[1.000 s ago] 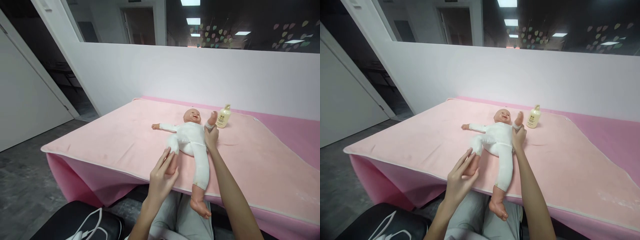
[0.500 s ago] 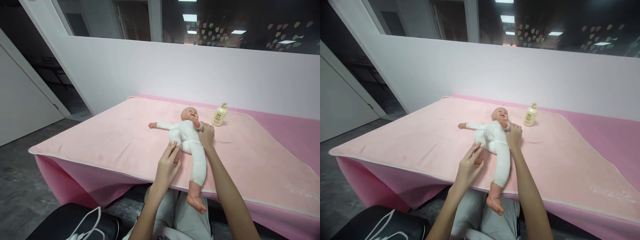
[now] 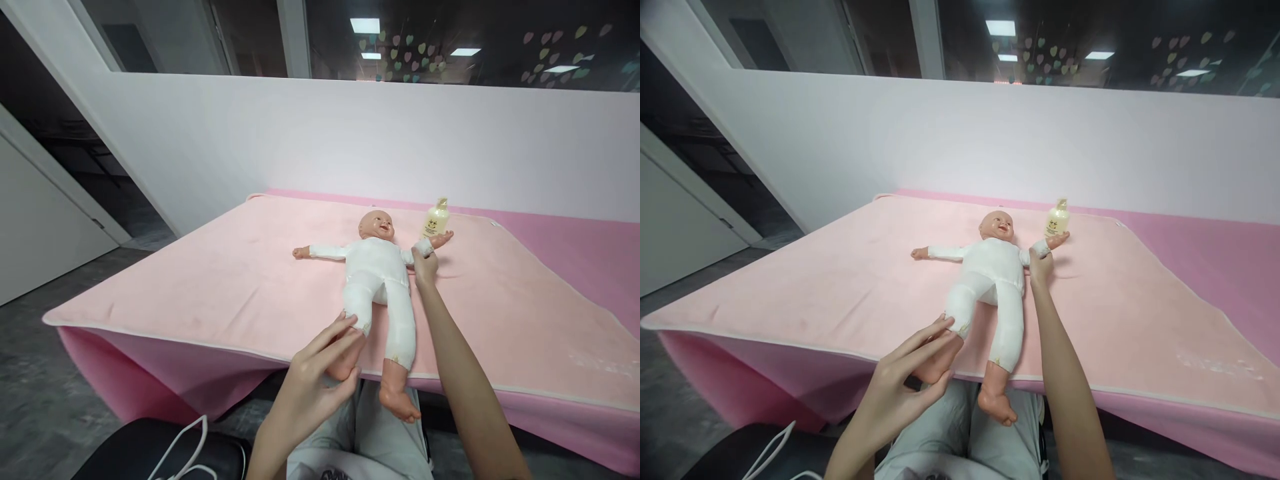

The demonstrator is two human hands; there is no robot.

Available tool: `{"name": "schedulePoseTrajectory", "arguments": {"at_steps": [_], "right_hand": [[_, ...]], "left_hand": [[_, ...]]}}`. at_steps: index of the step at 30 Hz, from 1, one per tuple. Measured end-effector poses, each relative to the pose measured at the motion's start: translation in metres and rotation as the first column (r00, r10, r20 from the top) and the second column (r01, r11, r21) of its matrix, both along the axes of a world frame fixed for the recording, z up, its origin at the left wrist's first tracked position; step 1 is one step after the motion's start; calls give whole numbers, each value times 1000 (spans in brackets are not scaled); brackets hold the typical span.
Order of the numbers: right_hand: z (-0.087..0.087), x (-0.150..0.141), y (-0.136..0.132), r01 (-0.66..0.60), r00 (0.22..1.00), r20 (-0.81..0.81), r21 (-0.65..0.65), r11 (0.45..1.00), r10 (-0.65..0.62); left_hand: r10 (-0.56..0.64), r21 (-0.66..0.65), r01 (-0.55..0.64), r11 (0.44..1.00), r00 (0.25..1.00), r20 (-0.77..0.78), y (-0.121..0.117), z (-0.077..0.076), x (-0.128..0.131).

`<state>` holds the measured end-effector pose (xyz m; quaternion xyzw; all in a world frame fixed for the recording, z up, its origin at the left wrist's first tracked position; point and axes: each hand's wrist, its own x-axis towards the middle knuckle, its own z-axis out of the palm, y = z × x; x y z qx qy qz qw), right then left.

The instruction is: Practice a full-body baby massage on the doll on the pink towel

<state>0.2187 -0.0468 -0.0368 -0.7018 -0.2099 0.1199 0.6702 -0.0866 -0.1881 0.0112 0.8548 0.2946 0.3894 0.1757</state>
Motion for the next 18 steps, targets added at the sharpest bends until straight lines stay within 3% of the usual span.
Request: {"name": "schedulePoseTrajectory", "arguments": {"at_steps": [2,4,6,9,11,14,18], "right_hand": [[1,0,-1,-4,998,59,-21,1000,5],[2,-4,-2,-27,965,257,-90,996,50],[5,-10,-4,-77,839,521,-174,982,158],[10,-18,-6,-131,553,778,-273,953,299],[11,-21,-7,-128,495,809,-293,948,317],[9,-19,-6,-131,607,744,-251,959,277],[0,-8,-1,-142,886,430,-111,984,176]], "left_hand": [[-1,-6,1,1000,1000,15,13,-7,13],[54,-5,-54,999,996,76,32,-15,29],[162,-18,-161,987,977,141,53,-22,42],[250,-71,-242,968,957,144,76,-28,46],[261,-107,-248,963,955,139,79,-29,40],[243,-138,-223,965,957,157,63,-22,26],[102,-148,-85,985,988,114,22,-5,12]]}}
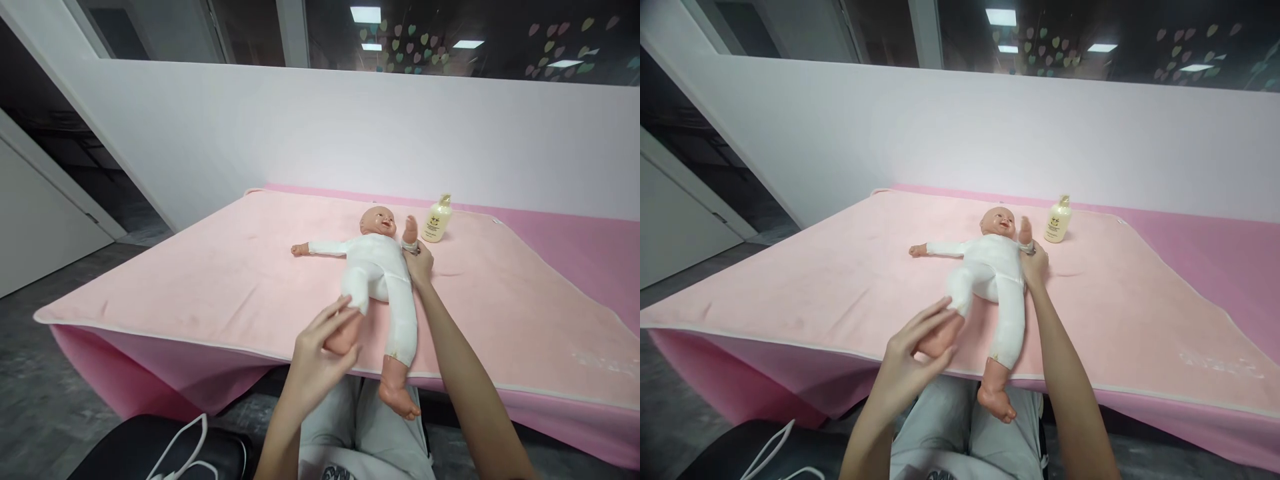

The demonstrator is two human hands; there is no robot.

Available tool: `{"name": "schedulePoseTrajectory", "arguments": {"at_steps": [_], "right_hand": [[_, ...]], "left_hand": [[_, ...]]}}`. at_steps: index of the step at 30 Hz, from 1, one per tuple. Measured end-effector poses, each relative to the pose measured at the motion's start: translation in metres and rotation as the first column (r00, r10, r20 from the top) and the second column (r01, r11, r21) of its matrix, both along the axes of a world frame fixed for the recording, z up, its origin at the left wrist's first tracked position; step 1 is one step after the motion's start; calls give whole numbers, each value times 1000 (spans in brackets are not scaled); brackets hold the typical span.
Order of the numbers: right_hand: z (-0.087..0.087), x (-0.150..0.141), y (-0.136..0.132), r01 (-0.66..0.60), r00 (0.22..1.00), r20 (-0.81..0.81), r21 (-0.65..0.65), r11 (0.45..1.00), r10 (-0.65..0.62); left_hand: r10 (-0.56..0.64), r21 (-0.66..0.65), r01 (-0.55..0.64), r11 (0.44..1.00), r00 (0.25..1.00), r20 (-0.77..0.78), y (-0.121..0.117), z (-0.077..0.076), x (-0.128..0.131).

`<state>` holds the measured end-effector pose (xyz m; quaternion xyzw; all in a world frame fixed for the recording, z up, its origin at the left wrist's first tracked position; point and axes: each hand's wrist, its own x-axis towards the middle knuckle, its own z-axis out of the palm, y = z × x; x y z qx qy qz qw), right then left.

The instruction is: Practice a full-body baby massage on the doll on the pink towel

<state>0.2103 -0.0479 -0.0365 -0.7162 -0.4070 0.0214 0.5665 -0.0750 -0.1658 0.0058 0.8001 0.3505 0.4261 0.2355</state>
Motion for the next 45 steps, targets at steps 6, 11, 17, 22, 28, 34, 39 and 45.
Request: {"name": "schedulePoseTrajectory", "arguments": {"at_steps": [6,11,17,22,28,34,39,45], "right_hand": [[-6,11,4,180,895,-440,190,965,-80],[1,1,-2,14,998,58,62,998,-17],[8,-10,-5,-101,922,372,-35,994,107],[5,-1,-1,27,995,-97,72,997,-20],[-3,6,5,192,887,-444,98,977,-129],[6,-5,-3,29,1000,-3,-30,999,-29],[16,-20,-8,-94,882,453,-96,991,128],[9,-14,-6,-15,945,324,-121,993,54]], "left_hand": [[-177,52,182,982,980,-88,-3,-2,18],[13,122,-22,992,997,77,38,-18,58],[32,160,-40,986,998,56,53,-23,75],[-2,134,0,991,1000,18,22,-14,35],[-93,63,107,992,977,-194,-18,-9,-8],[-28,87,29,996,999,-20,26,-16,33],[49,77,-56,995,995,88,65,-9,64],[9,82,-11,997,1000,25,47,-13,47]]}}
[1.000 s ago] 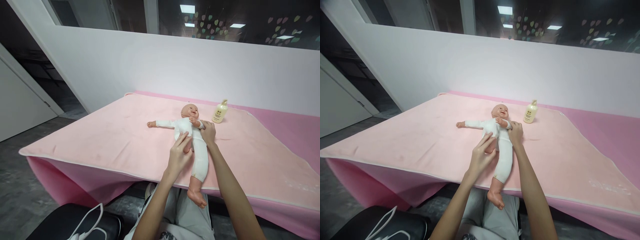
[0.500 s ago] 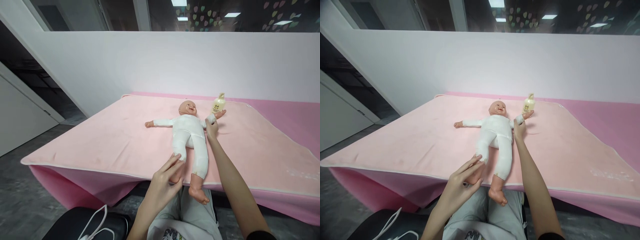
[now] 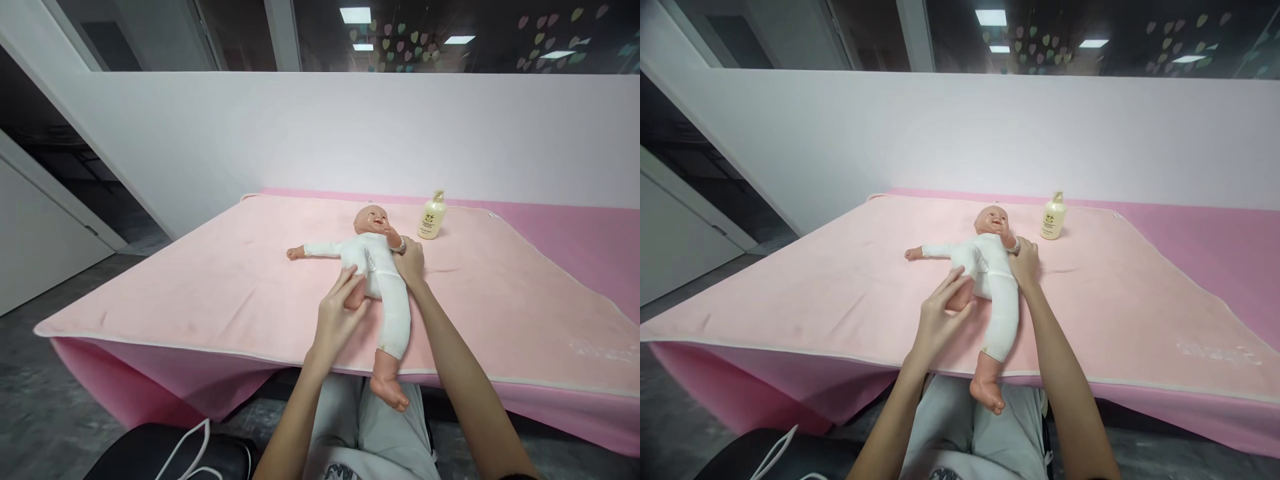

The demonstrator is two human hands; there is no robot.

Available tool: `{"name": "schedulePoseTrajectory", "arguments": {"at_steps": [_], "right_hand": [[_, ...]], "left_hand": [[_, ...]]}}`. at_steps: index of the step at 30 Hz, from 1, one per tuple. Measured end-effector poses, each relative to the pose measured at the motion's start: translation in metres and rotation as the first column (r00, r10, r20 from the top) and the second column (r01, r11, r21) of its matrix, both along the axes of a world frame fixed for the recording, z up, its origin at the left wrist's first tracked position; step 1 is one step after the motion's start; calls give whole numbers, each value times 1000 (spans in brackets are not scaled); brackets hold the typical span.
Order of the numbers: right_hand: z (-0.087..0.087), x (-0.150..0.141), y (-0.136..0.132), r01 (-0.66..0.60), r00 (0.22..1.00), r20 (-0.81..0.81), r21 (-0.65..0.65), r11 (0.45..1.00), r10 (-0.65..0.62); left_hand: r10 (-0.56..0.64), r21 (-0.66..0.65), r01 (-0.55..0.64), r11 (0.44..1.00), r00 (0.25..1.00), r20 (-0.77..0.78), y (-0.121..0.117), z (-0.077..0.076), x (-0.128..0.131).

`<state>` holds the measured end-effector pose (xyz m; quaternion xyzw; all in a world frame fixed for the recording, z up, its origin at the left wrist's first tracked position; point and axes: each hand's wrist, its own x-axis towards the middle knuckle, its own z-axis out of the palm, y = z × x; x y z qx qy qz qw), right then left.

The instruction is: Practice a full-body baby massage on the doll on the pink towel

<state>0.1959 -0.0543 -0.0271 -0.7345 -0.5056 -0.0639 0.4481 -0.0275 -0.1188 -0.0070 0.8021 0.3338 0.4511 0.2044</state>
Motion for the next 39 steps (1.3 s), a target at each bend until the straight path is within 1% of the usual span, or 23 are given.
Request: {"name": "schedulePoseTrajectory", "arguments": {"at_steps": [2,5,7,9,11,12,14,16,18,20,21,23,25,26,28,30,32,33,34,35,36,38,39], "right_hand": [[-3,4,1,15,998,-63,-6,1000,-15],[-5,7,2,25,988,-151,-6,1000,-26],[-6,8,3,58,974,-219,-1,998,-57],[-5,7,4,111,952,-287,1,994,-106],[-4,5,4,127,951,-283,4,992,-121],[-2,3,3,100,968,-232,7,995,-96],[1,0,2,0,998,-67,4,1000,0],[4,-3,0,-80,995,67,-11,997,80],[6,-4,-2,-103,990,98,-21,995,104],[5,-3,-2,-99,992,77,-21,995,100],[4,-2,-2,-93,994,57,-16,996,94],[1,1,0,-69,997,-18,6,998,69],[-3,5,3,-31,987,-156,33,999,36],[-4,8,5,1,970,-242,41,999,9],[-6,12,7,85,910,-410,46,995,-59],[-8,17,9,169,833,-541,52,984,-115],[-8,20,10,208,779,-616,73,975,-120],[-8,21,10,213,769,-629,80,974,-116],[-8,20,9,209,775,-622,81,974,-115],[-7,19,9,192,799,-591,80,978,-108],[-6,16,8,156,840,-536,84,984,-87],[-3,9,7,34,935,-354,98,995,3],[-2,5,5,-35,968,-246,101,994,59]], "left_hand": [[-27,19,28,999,997,-78,-19,-7,-12],[-84,24,91,996,973,-216,-45,-22,-28],[-96,15,104,994,956,-276,-56,-31,-34],[-80,28,92,995,952,-295,-59,-36,-37],[-52,77,75,994,960,-276,-55,-35,-35],[-28,114,58,992,967,-252,-51,-31,-32],[26,187,9,982,982,-185,-39,-22,-23],[61,232,-30,972,990,-128,-25,-13,-10],[53,246,-24,969,992,-111,-12,-7,2],[39,251,-8,968,992,-119,-7,-6,10],[36,255,-2,967,991,-129,-8,-7,10],[32,264,12,965,987,-160,-20,-12,4],[24,271,35,962,977,-211,-41,-20,-11],[21,270,47,962,970,-243,-53,-23,-20],[18,264,68,962,951,-310,-74,-30,-40],[29,265,72,962,934,-357,-88,-33,-56],[41,277,65,959,931,-362,-92,-33,-65],[47,286,58,956,937,-347,-90,-32,-65],[49,293,53,955,943,-328,-86,-31,-63],[50,298,45,954,951,-305,-80,-29,-59],[53,301,35,953,959,-278,-73,-27,-52],[63,301,7,954,973,-220,-54,-21,-34],[67,300,-7,954,979,-190,-44,-19,-24]]}}
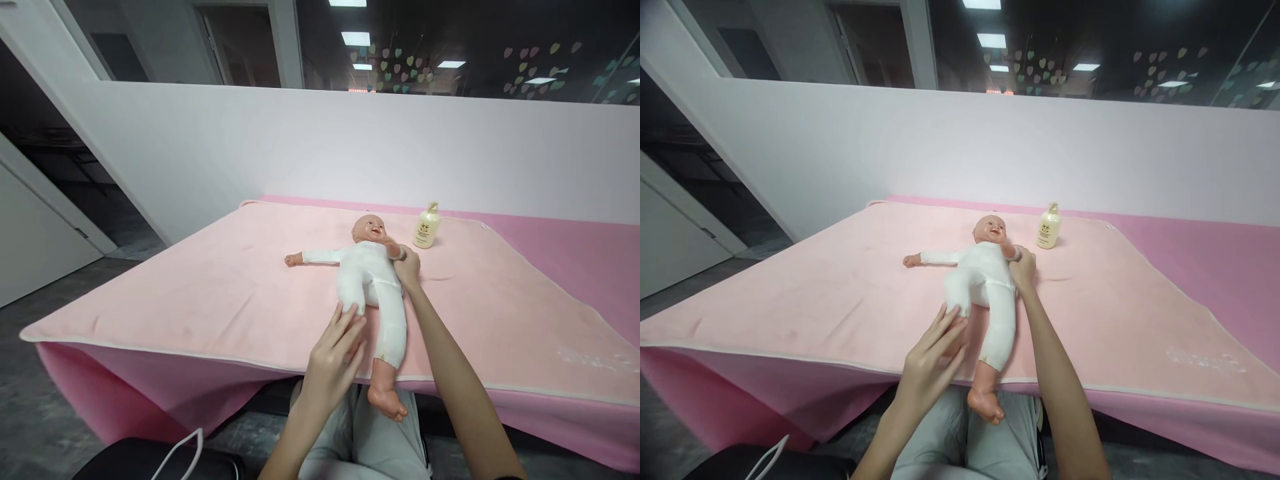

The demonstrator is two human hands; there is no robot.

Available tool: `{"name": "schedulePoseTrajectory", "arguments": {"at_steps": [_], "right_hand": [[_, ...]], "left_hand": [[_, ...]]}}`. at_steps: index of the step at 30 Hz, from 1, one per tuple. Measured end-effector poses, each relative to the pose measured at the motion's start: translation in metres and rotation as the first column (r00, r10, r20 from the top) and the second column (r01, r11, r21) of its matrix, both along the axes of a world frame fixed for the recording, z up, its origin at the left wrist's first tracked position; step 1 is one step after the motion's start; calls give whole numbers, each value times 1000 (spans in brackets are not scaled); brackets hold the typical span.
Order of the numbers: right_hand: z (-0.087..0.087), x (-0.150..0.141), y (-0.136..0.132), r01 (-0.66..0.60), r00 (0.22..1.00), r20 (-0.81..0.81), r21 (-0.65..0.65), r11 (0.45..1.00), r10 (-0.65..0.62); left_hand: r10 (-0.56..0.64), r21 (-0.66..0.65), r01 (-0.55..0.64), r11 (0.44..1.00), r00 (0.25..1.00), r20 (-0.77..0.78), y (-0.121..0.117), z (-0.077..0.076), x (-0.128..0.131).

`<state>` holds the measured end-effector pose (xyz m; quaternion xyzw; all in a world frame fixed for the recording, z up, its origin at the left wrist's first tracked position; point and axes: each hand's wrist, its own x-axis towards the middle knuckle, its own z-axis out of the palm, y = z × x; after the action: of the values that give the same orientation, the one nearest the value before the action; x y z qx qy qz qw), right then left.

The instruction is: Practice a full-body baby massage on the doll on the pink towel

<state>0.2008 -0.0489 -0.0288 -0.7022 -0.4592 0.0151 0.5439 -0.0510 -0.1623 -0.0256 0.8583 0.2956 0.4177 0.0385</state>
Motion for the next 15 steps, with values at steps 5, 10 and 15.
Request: {"name": "schedulePoseTrajectory", "arguments": {"at_steps": [5,10,15], "right_hand": [[6,-10,-5,-83,963,252,-51,995,94],[0,2,-2,13,997,79,-65,998,-8],[-7,12,2,201,965,-147,-117,973,-217]], "left_hand": [[14,-69,-9,998,997,78,32,12,31],[0,-31,1,1000,999,37,-3,4,7],[26,-29,-29,999,996,-91,-42,-20,-27]]}}
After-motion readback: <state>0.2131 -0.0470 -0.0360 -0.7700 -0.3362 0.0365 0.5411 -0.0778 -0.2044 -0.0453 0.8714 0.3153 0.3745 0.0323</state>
